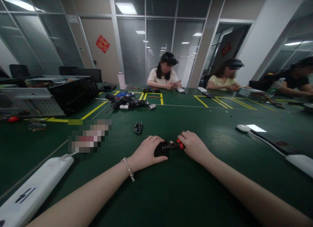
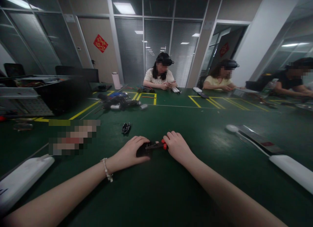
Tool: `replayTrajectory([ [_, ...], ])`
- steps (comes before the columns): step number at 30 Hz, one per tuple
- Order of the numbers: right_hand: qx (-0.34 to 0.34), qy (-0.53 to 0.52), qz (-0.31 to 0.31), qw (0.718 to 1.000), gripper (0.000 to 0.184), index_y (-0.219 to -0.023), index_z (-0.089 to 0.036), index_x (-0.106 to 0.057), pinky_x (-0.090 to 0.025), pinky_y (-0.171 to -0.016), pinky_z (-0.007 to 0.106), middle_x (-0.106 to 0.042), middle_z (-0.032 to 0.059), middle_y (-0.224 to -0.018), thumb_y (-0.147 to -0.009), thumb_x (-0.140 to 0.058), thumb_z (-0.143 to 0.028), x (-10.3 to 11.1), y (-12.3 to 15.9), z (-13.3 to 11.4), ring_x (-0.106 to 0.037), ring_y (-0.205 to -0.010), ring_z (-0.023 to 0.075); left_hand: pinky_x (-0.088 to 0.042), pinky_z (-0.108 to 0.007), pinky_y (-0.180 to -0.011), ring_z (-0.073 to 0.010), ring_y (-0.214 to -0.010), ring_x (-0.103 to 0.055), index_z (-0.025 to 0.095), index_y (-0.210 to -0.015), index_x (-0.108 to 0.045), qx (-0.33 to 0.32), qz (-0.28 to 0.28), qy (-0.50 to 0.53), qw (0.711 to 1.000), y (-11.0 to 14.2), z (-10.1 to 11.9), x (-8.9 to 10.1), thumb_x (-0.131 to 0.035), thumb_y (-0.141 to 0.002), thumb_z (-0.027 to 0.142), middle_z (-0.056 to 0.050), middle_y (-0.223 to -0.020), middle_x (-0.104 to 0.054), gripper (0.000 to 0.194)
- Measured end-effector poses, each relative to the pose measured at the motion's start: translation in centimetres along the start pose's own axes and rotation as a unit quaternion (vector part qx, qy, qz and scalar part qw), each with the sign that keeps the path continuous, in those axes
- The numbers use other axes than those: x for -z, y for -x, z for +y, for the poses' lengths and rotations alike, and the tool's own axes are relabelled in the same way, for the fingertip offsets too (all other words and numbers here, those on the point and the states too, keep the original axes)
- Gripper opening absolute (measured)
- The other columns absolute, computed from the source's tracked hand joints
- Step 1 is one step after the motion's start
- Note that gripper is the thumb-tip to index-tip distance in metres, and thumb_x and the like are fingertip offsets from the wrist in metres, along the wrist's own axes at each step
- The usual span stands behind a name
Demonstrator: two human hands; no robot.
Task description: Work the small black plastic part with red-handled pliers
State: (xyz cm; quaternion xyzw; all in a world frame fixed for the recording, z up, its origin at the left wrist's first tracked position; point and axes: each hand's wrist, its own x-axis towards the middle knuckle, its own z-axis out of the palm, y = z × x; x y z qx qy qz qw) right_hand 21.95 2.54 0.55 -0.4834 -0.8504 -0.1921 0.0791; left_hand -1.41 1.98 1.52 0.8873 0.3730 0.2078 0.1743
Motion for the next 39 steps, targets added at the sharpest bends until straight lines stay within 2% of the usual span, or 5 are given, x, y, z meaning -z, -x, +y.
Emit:
replayTrajectory([
  [9, -0.009, 0.011, -0.005, 1.0, 0.029, -0.094, -0.014, -0.058, -0.038, -0.073, 0.032, -0.057, 0.0097, -0.093, -0.066, -0.051, -0.007, 0.6, 0.03, -0.17, -0.049, -0.086, 0.0214, -0.039, -0.039, -0.084, -0.0246, -0.1, -0.046, 0.022, -0.111, -0.047, -0.012, 0.013, -0.012, 1.0, -0.02, -0.08, -0.32, -0.059, -0.071, 0.05, -0.006, -0.112, -0.05, 0.051],
  [30, 0.002, 0.005, 0.011, 1.0, 0.035, -0.096, -0.014, -0.057, -0.039, -0.073, 0.031, -0.057, 0.009, -0.093, -0.064, -0.051, -0.004, -0.04, 0.23, 0.07, -0.05, -0.085, 0.0201, -0.04, -0.038, -0.084, -0.0235, -0.1, -0.046, 0.023, -0.112, -0.046, -0.011, 0.011, -0.008, 1.0, -0.01, -0.24, -0.3, -0.058, -0.07, 0.052, -0.004, -0.112, -0.05, 0.053],
  [39, -0.004, 0.01, 0.0, 1.0, 0.03, -0.094, -0.014, -0.058, -0.039, -0.072, 0.032, -0.057, 0.0101, -0.092, -0.066, -0.05, -0.007, 0.41, 0.06, -0.15, -0.049, -0.082, 0.021, -0.039, -0.038, -0.085, -0.0237, -0.1, -0.046, 0.023, -0.112, -0.046, -0.018, 0.013, -0.022, 1.0, 0.0, -0.05, -0.23, -0.058, -0.071, 0.051, -0.005, -0.112, -0.05, 0.051],
])
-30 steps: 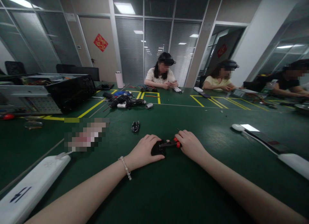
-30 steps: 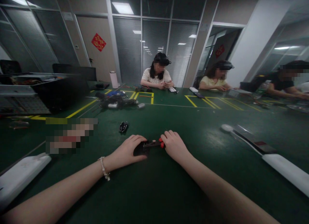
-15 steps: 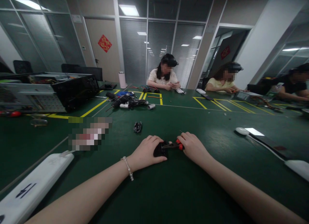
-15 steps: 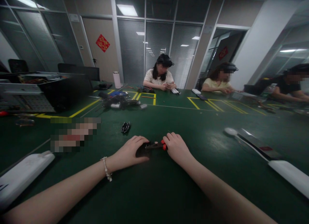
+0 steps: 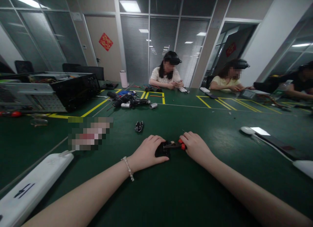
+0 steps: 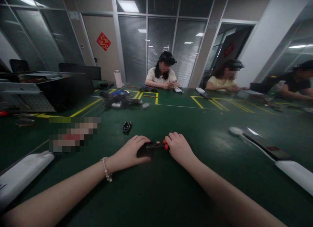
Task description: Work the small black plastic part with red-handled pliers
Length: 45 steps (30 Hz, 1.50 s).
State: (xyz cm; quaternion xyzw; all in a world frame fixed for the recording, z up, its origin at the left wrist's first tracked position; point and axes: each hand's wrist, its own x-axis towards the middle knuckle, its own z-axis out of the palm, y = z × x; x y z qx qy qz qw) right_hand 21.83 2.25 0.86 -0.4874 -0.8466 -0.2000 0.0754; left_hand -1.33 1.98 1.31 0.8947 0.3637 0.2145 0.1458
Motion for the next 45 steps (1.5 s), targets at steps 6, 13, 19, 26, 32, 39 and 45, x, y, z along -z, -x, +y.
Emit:
replayTrajectory([
  [6, 0.004, -0.005, -0.006, 1.0, 0.031, -0.095, -0.014, -0.058, -0.039, -0.072, 0.032, -0.057, 0.0095, -0.093, -0.066, -0.05, -0.006, -0.13, -0.12, 0.11, -0.049, -0.083, 0.0207, -0.039, -0.039, -0.085, -0.0244, -0.101, -0.045, 0.023, -0.114, -0.045, 0.005, -0.004, -0.003, 1.0, 0.03, 0.04, 0.0, -0.057, -0.072, 0.052, -0.005, -0.113, -0.049, 0.052],
  [13, -0.005, -0.003, -0.005, 1.0, 0.031, -0.097, -0.013, -0.058, -0.04, -0.074, 0.033, -0.058, 0.0097, -0.095, -0.067, -0.05, -0.006, -0.15, -0.02, 0.03, -0.051, -0.086, 0.0209, -0.038, -0.04, -0.085, -0.0251, -0.102, -0.045, 0.022, -0.114, -0.045, 0.007, -0.006, -0.007, 1.0, 0.06, 0.07, -0.06, -0.057, -0.072, 0.051, -0.006, -0.114, -0.048, 0.052],
  [19, 0.001, -0.008, -0.001, 1.0, 0.031, -0.096, -0.014, -0.058, -0.041, -0.074, 0.033, -0.058, 0.0096, -0.094, -0.067, -0.051, -0.005, 0.04, 0.05, 0.05, -0.051, -0.085, 0.0208, -0.039, -0.039, -0.085, -0.0247, -0.102, -0.044, 0.023, -0.114, -0.046, 0.008, -0.007, -0.005, 1.0, 0.02, 0.27, 0.18, -0.057, -0.072, 0.051, -0.005, -0.114, -0.049, 0.051],
  [26, -0.001, -0.005, 0.001, 1.0, 0.03, -0.093, -0.013, -0.058, -0.04, -0.071, 0.032, -0.058, 0.009, -0.091, -0.066, -0.049, -0.004, 0.15, 0.01, -0.04, -0.05, -0.083, 0.0205, -0.038, -0.038, -0.085, -0.0234, -0.101, -0.045, 0.023, -0.113, -0.046, 0.004, -0.001, -0.01, 1.0, 0.05, 0.12, -0.06, -0.058, -0.072, 0.051, -0.004, -0.113, -0.05, 0.051],
  [32, 0.003, -0.002, 0.016, 1.0, 0.029, -0.092, -0.013, -0.058, -0.04, -0.071, 0.033, -0.058, 0.0094, -0.09, -0.066, -0.049, -0.004, 0.13, 0.03, -0.1, -0.051, -0.082, 0.0205, -0.039, -0.039, -0.085, -0.024, -0.101, -0.045, 0.022, -0.113, -0.046, 0.002, -0.002, -0.007, 1.0, 0.0, 0.2, -0.05, -0.058, -0.072, 0.05, -0.005, -0.113, -0.05, 0.051],
  [39, 0.014, -0.011, 0.012, 1.0, 0.032, -0.095, -0.014, -0.058, -0.041, -0.074, 0.034, -0.058, 0.0099, -0.093, -0.065, -0.05, -0.004, -0.1, 0.03, 0.1, -0.051, -0.086, 0.0215, -0.038, -0.039, -0.086, -0.0239, -0.101, -0.045, 0.024, -0.114, -0.045, 0.007, -0.004, -0.007, 1.0, 0.04, 0.27, 0.02, -0.058, -0.071, 0.05, -0.004, -0.113, -0.049, 0.052],
  [45, 0.019, -0.015, 0.012, 1.0, 0.034, -0.095, -0.014, -0.057, -0.041, -0.073, 0.034, -0.058, 0.0092, -0.092, -0.064, -0.051, -0.004, -0.23, 0.04, 0.24, -0.051, -0.083, 0.021, -0.039, -0.039, -0.085, -0.0243, -0.102, -0.045, 0.024, -0.115, -0.044, 0.012, -0.011, -0.006, 1.0, 0.06, 0.37, 0.19, -0.058, -0.072, 0.05, -0.005, -0.114, -0.049, 0.052],
])
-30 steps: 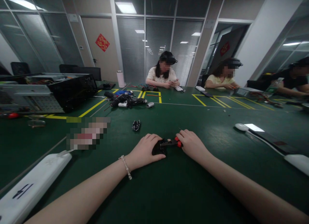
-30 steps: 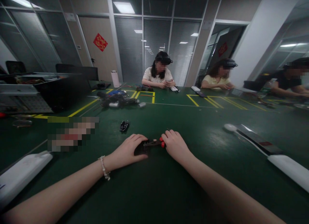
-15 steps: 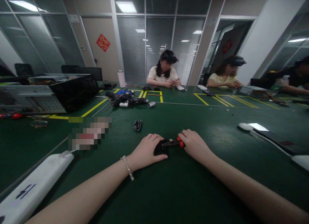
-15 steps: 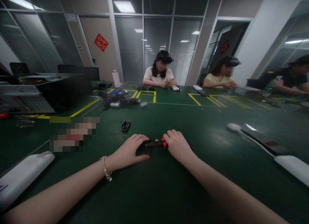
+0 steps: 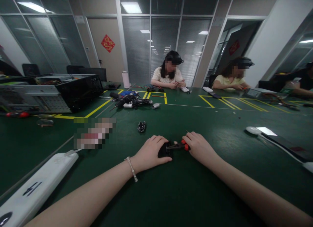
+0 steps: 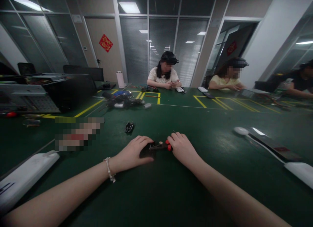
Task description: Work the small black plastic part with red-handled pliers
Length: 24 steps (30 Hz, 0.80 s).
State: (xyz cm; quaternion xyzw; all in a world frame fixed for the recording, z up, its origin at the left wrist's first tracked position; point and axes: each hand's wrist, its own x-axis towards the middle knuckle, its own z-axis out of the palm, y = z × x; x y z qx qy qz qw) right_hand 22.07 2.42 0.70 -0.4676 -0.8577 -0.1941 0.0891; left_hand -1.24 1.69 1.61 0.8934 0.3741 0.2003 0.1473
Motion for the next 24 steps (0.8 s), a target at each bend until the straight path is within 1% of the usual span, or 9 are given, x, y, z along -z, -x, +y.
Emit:
replayTrajectory([
  [10, -0.011, 0.01, -0.015, 1.0, 0.034, -0.095, -0.013, -0.058, -0.04, -0.073, 0.034, -0.057, 0.01, -0.093, -0.063, -0.051, -0.005, -0.01, 0.02, -0.09, -0.05, -0.084, 0.0218, -0.038, -0.039, -0.085, -0.0244, -0.101, -0.045, 0.023, -0.114, -0.045, -0.007, 0.006, -0.001, 1.0, -0.06, -0.32, -0.3, -0.058, -0.071, 0.051, -0.005, -0.114, -0.049, 0.052],
  [15, -0.011, 0.007, -0.011, 1.0, 0.033, -0.094, -0.013, -0.058, -0.04, -0.073, 0.034, -0.058, 0.0101, -0.092, -0.063, -0.051, -0.004, 0.07, 0.0, -0.09, -0.05, -0.084, 0.0214, -0.038, -0.04, -0.085, -0.0252, -0.102, -0.045, 0.023, -0.114, -0.044, -0.002, 0.0, 0.003, 1.0, -0.07, -0.13, -0.14, -0.057, -0.072, 0.051, -0.006, -0.115, -0.048, 0.052],
  [20, -0.008, -0.002, -0.026, 1.0, 0.035, -0.095, -0.012, -0.058, -0.04, -0.075, 0.035, -0.058, 0.0105, -0.093, -0.061, -0.052, -0.003, 0.34, -0.08, -0.14, -0.05, -0.085, 0.0221, -0.038, -0.04, -0.087, -0.0242, -0.103, -0.044, 0.023, -0.114, -0.045, -0.005, 0.005, 0.003, 1.0, -0.04, -0.09, -0.03, -0.058, -0.072, 0.05, -0.005, -0.114, -0.048, 0.051],
  [24, -0.012, 0.0, -0.028, 1.0, 0.035, -0.096, -0.012, -0.058, -0.041, -0.074, 0.034, -0.058, 0.0102, -0.093, -0.063, -0.052, -0.003, 0.32, -0.11, -0.11, -0.05, -0.085, 0.0217, -0.038, -0.04, -0.086, -0.0242, -0.102, -0.045, 0.023, -0.113, -0.045, -0.006, 0.005, 0.003, 1.0, -0.04, -0.08, 0.0, -0.058, -0.072, 0.05, -0.005, -0.114, -0.049, 0.051],
])
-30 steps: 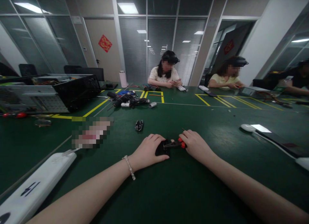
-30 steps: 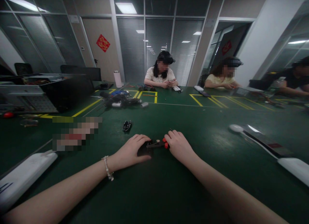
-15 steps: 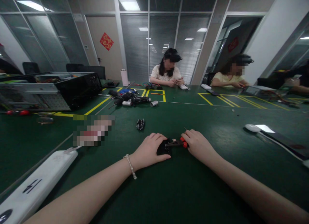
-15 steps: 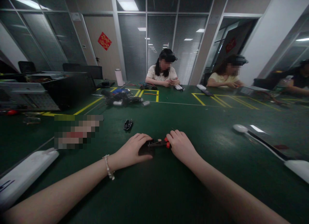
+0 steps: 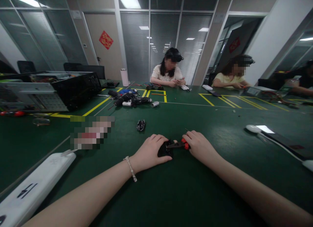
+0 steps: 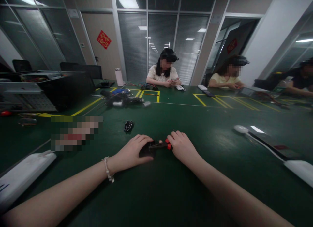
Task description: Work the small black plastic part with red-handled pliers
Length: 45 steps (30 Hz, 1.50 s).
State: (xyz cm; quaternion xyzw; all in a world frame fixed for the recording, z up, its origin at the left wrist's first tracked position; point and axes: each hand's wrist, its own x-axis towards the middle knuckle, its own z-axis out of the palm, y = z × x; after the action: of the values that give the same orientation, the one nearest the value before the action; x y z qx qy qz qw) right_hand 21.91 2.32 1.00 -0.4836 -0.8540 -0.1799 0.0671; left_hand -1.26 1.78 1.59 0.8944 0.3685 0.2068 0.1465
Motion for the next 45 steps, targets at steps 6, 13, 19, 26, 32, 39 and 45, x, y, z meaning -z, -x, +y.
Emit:
replayTrajectory([
  [6, -0.004, 0.006, 0.003, 1.0, 0.034, -0.097, -0.012, -0.058, -0.041, -0.074, 0.035, -0.058, 0.0105, -0.094, -0.064, -0.051, -0.005, -0.08, -0.02, 0.02, -0.05, -0.085, 0.0219, -0.039, -0.04, -0.086, -0.0242, -0.101, -0.045, 0.023, -0.114, -0.044, 0.0, 0.001, -0.002, 1.0, 0.02, -0.05, -0.04, -0.057, -0.072, 0.05, -0.005, -0.114, -0.049, 0.052],
  [13, 0.003, 0.002, 0.011, 1.0, 0.033, -0.096, -0.013, -0.058, -0.04, -0.073, 0.033, -0.057, 0.0097, -0.092, -0.064, -0.051, -0.004, -0.22, 0.15, 0.08, -0.05, -0.084, 0.0211, -0.038, -0.039, -0.086, -0.0247, -0.102, -0.045, 0.022, -0.113, -0.045, -0.001, 0.004, -0.005, 1.0, -0.04, -0.17, -0.29, -0.058, -0.072, 0.05, -0.006, -0.114, -0.049, 0.052],
  [19, 0.008, 0.002, 0.014, 1.0, 0.033, -0.096, -0.012, -0.058, -0.04, -0.074, 0.034, -0.057, 0.0097, -0.093, -0.064, -0.051, -0.004, -0.46, 0.2, 0.16, -0.049, -0.084, 0.0215, -0.038, -0.039, -0.085, -0.0238, -0.1, -0.045, 0.022, -0.113, -0.045, -0.009, 0.01, -0.007, 1.0, -0.07, -0.09, -0.27, -0.057, -0.072, 0.05, -0.005, -0.113, -0.049, 0.051],
  [26, -0.003, 0.01, 0.007, 1.0, 0.035, -0.096, -0.013, -0.058, -0.04, -0.073, 0.034, -0.058, 0.01, -0.093, -0.063, -0.051, -0.004, -0.08, 0.07, -0.02, -0.05, -0.083, 0.0215, -0.039, -0.038, -0.084, -0.0233, -0.1, -0.045, 0.022, -0.113, -0.045, -0.008, 0.008, -0.008, 1.0, -0.03, -0.12, -0.29, -0.057, -0.072, 0.05, -0.005, -0.112, -0.049, 0.051],
  [32, 0.003, 0.005, 0.008, 1.0, 0.036, -0.095, -0.012, -0.058, -0.04, -0.074, 0.033, -0.057, 0.0099, -0.092, -0.061, -0.053, -0.003, 0.01, 0.08, 0.0, -0.049, -0.084, 0.0218, -0.039, -0.039, -0.085, -0.0236, -0.1, -0.045, 0.022, -0.113, -0.045, -0.006, 0.008, -0.012, 1.0, -0.02, -0.26, -0.34, -0.057, -0.072, 0.051, -0.005, -0.113, -0.049, 0.052],
  [39, 0.002, 0.006, 0.013, 1.0, 0.035, -0.095, -0.013, -0.058, -0.04, -0.072, 0.033, -0.058, 0.0096, -0.092, -0.062, -0.052, -0.003, -0.06, 0.11, -0.05, -0.05, -0.083, 0.0212, -0.038, -0.04, -0.085, -0.0245, -0.102, -0.044, 0.023, -0.115, -0.044, -0.002, 0.002, -0.008, 1.0, 0.0, -0.18, -0.24, -0.056, -0.072, 0.051, -0.005, -0.114, -0.048, 0.053],
  [45, 0.003, 0.014, 0.019, 1.0, 0.033, -0.093, -0.014, -0.058, -0.04, -0.071, 0.032, -0.058, 0.0097, -0.091, -0.063, -0.052, -0.004, 0.06, 0.07, -0.1, -0.05, -0.081, 0.0207, -0.039, -0.039, -0.085, -0.0238, -0.101, -0.045, 0.023, -0.115, -0.044, -0.002, 0.004, -0.009, 1.0, -0.04, -0.17, -0.28, -0.057, -0.072, 0.051, -0.005, -0.114, -0.048, 0.053],
])
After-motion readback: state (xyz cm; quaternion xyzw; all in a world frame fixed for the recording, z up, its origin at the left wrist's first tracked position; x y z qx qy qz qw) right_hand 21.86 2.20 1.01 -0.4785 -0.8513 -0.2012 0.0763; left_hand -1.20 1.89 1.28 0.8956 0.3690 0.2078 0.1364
